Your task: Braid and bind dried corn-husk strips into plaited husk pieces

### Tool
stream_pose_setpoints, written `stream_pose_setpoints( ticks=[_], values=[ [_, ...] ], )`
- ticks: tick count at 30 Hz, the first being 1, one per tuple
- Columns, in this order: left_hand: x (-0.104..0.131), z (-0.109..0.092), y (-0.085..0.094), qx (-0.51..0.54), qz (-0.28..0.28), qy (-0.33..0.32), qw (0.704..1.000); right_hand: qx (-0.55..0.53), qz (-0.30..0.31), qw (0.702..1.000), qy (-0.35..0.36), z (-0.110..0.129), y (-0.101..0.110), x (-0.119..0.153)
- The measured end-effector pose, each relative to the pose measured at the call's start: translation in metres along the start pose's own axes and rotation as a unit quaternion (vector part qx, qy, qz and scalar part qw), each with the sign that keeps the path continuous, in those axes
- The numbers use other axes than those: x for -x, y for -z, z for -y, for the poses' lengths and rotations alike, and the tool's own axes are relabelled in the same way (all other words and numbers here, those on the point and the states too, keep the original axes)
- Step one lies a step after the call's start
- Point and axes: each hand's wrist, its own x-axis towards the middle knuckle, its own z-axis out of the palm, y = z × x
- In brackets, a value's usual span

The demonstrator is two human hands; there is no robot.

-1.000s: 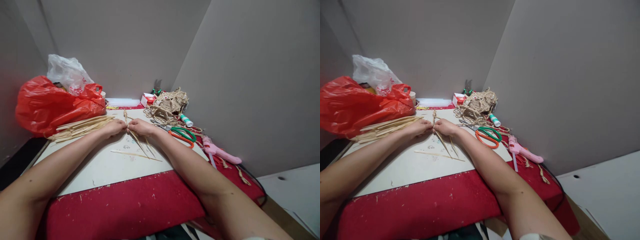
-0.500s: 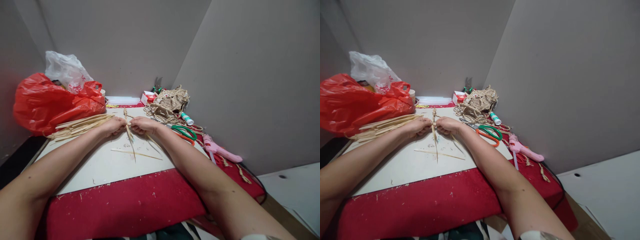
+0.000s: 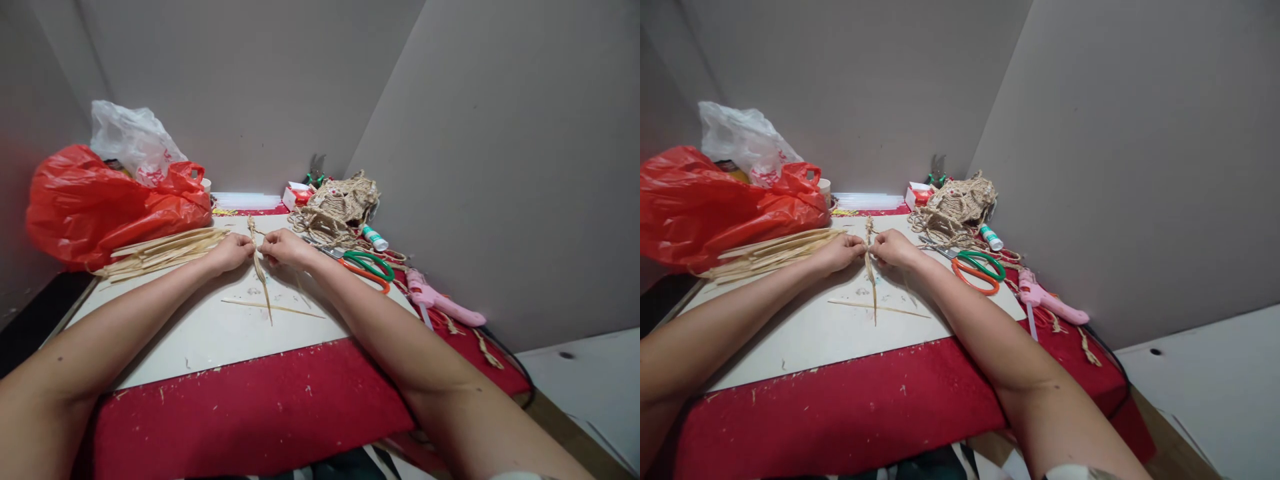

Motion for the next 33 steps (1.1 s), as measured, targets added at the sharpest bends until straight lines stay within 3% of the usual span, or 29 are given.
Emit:
stream_pose_setpoints(
  ticks=[2,6,10,15,19,25,29,33],
  values=[
    [0.000,-0.001,-0.001,0.034,0.001,0.020,0.999,-0.037,-0.010,0.999,-0.005,0.002,-0.007,0.001],
    [-0.001,-0.004,0.001,0.169,0.052,0.122,0.977,-0.071,-0.028,0.997,-0.005,0.003,-0.017,0.002],
    [0.000,-0.011,0.006,0.238,0.078,0.168,0.953,-0.023,-0.054,0.998,0.015,0.001,-0.021,0.001],
    [-0.002,-0.015,0.005,0.264,0.059,0.210,0.939,0.099,-0.067,0.992,0.050,-0.001,-0.025,0.000],
    [-0.004,-0.013,0.002,0.274,0.064,0.207,0.937,0.253,-0.117,0.956,0.091,0.007,-0.028,0.007],
    [-0.002,-0.014,0.003,0.327,0.112,0.199,0.917,0.410,-0.093,0.905,0.066,0.024,-0.030,0.021],
    [0.003,-0.018,0.002,0.301,0.083,0.214,0.926,0.448,-0.063,0.888,0.082,0.026,-0.035,0.028],
    [0.005,-0.019,0.001,0.272,0.067,0.195,0.940,0.434,-0.018,0.893,0.115,0.032,-0.032,0.037]
  ],
)
